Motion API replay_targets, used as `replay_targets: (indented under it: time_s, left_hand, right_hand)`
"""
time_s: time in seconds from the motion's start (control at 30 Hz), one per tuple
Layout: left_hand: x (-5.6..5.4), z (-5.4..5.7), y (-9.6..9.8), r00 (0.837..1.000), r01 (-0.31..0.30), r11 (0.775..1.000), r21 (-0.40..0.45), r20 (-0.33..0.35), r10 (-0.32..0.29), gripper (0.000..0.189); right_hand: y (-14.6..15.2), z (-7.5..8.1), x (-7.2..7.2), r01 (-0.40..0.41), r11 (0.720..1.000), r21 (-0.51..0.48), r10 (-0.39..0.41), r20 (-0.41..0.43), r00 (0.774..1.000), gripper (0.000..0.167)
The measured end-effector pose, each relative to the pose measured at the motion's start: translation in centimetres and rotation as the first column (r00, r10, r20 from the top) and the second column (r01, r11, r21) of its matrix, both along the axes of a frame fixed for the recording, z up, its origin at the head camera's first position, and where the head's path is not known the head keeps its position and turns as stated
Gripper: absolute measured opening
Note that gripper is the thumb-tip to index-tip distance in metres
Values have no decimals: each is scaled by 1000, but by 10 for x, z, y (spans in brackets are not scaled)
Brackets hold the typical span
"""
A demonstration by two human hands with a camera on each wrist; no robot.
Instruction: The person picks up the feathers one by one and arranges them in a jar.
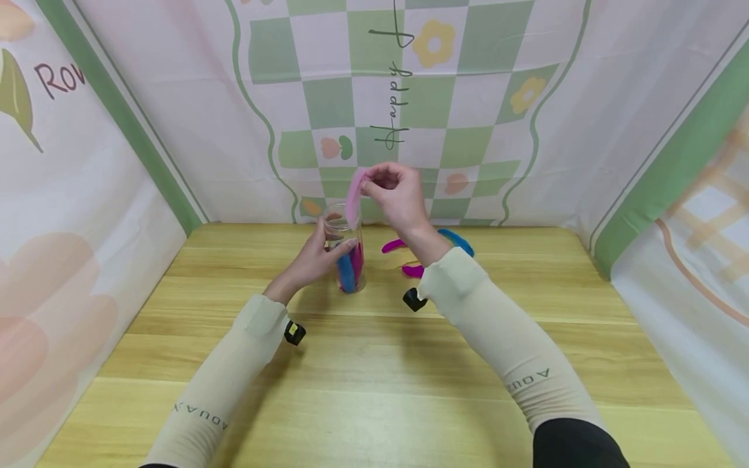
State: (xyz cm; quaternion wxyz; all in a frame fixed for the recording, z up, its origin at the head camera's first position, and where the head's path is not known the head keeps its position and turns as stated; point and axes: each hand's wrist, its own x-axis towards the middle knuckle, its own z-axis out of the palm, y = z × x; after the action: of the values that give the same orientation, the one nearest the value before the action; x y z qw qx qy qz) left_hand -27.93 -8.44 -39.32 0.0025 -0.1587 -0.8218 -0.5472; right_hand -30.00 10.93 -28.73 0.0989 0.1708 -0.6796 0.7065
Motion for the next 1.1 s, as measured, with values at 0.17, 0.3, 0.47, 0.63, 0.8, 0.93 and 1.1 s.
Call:
replay_targets:
  time_s: [0.17, 0.3, 0.47, 0.63, 0.8, 0.93, 1.1]
  left_hand:
    - [-1, -1, 0, 1000, 6, 1000, 0, -6, -6, 75]
    - [0, -1, -1, 1000, 5, 1000, -4, -7, -5, 76]
    - [1, -1, -1, 1000, 5, 1000, -2, -8, -5, 74]
    - [1, -2, -1, 1000, 13, 1000, 5, -15, -13, 74]
    - [0, -2, 0, 1000, 11, 1000, 4, -16, -11, 76]
    - [0, -1, 0, 1000, 12, 1000, 5, -16, -12, 75]
    - [0, -1, 0, 1000, 12, 1000, 7, -18, -12, 76]
  right_hand:
    - [3, -4, 1, 25, 995, 95, -25, 4, 1000, 14]
    - [6, -7, 3, 15, 989, 148, -16, 9, 1000, 14]
    - [7, -12, 2, -13, 988, 152, 12, 4, 1000, 13]
    - [7, -15, 3, -26, 984, 175, 25, 6, 1000, 12]
    - [6, -17, 4, -35, 982, 187, 34, 9, 999, 12]
    - [6, -16, 4, -38, 977, 211, 37, 9, 999, 12]
    - [4, -12, 5, -30, 961, 275, 27, 15, 1000, 14]
